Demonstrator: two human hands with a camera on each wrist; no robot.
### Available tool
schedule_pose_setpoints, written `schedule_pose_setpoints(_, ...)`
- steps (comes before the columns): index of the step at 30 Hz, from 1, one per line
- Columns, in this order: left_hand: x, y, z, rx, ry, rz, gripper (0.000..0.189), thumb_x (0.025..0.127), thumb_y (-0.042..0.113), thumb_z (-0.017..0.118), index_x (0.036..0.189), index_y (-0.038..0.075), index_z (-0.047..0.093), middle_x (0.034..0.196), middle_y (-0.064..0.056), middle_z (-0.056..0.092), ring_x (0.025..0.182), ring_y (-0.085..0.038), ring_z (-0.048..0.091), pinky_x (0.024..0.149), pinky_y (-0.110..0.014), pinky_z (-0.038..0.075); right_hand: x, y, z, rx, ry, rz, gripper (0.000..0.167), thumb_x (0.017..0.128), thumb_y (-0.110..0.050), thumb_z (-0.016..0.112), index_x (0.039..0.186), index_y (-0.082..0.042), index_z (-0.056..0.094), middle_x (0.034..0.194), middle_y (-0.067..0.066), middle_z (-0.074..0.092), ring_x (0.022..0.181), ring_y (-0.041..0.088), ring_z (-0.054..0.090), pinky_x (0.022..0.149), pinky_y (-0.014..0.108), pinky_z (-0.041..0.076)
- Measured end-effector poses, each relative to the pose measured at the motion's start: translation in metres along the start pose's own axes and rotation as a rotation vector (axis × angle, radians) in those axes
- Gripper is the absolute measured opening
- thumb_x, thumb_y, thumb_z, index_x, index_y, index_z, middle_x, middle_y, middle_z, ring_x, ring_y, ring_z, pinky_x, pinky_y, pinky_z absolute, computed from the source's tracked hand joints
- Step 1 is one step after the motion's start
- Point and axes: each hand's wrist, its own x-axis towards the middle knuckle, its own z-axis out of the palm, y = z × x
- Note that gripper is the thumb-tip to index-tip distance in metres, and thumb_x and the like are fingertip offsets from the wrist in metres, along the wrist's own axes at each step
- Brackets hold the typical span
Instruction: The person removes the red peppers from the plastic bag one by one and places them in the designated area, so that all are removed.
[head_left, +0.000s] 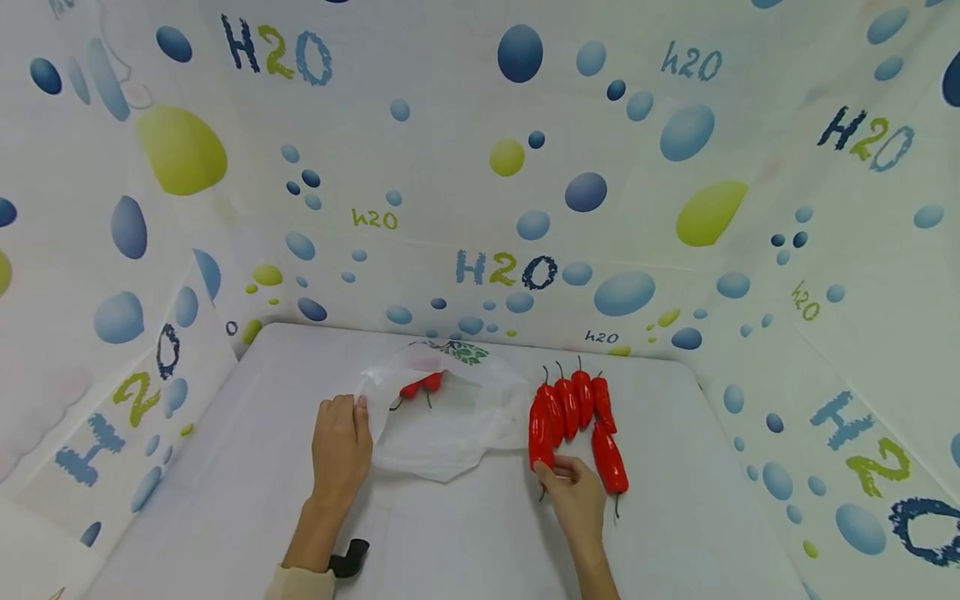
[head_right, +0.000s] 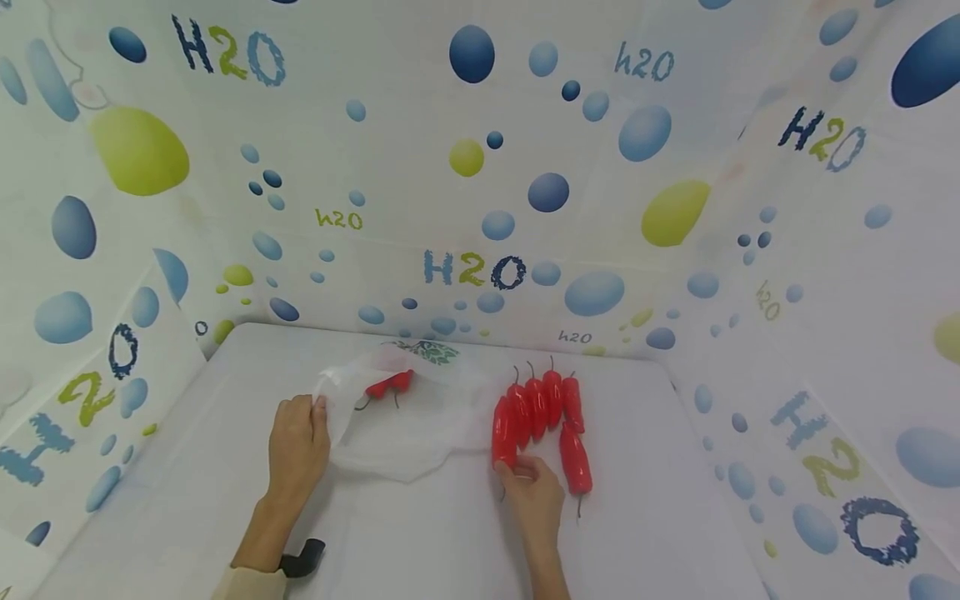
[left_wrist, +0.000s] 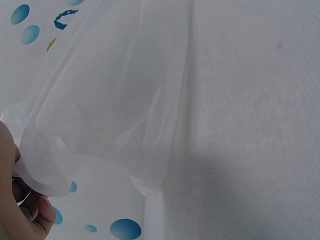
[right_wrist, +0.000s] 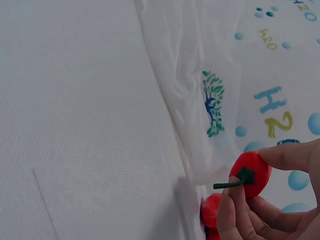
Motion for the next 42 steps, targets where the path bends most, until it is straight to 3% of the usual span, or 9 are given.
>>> schedule_pose_setpoints(16, 0.000, 0.000, 0.001, -0.002, -0.006, 0.005, 0.022, 0.106, 0.006, 0.056, 0.087, -0.004, 0.053, 0.079, -0.017, 0.053, 0.075, -0.034, 0.046, 0.065, -0.043, 0.039, -0.004, 0.013, -0.019, -0.111, 0.156, 0.015, 0.039, 0.091, -0.031, 0.082, 0.114, -0.001, 0.073, 0.098, 0.014, 0.077, 0.085, 0.025, 0.073, 0.065, 0.032, 0.059)
schedule_pose_setpoints(27, 0.000, 0.001, 0.001, 0.000, -0.013, -0.003, 0.022, 0.107, 0.006, 0.055, 0.088, -0.005, 0.054, 0.079, -0.017, 0.053, 0.074, -0.034, 0.045, 0.065, -0.042, 0.038, -0.003, 0.026, -0.027, -0.177, 0.211, 0.042, 0.043, 0.090, -0.032, 0.082, 0.115, 0.002, 0.074, 0.095, 0.017, 0.076, 0.077, 0.025, 0.072, 0.060, 0.030, 0.055)
schedule_pose_setpoints(42, 0.000, 0.001, 0.000, -0.004, -0.023, -0.028, 0.020, 0.107, 0.007, 0.055, 0.091, -0.006, 0.056, 0.082, -0.019, 0.057, 0.077, -0.033, 0.046, 0.065, -0.043, 0.039, -0.003, 0.031, -0.033, -0.228, 0.274, 0.005, 0.041, 0.087, -0.028, 0.085, 0.110, 0.004, 0.074, 0.090, 0.018, 0.076, 0.073, 0.026, 0.072, 0.057, 0.031, 0.053)
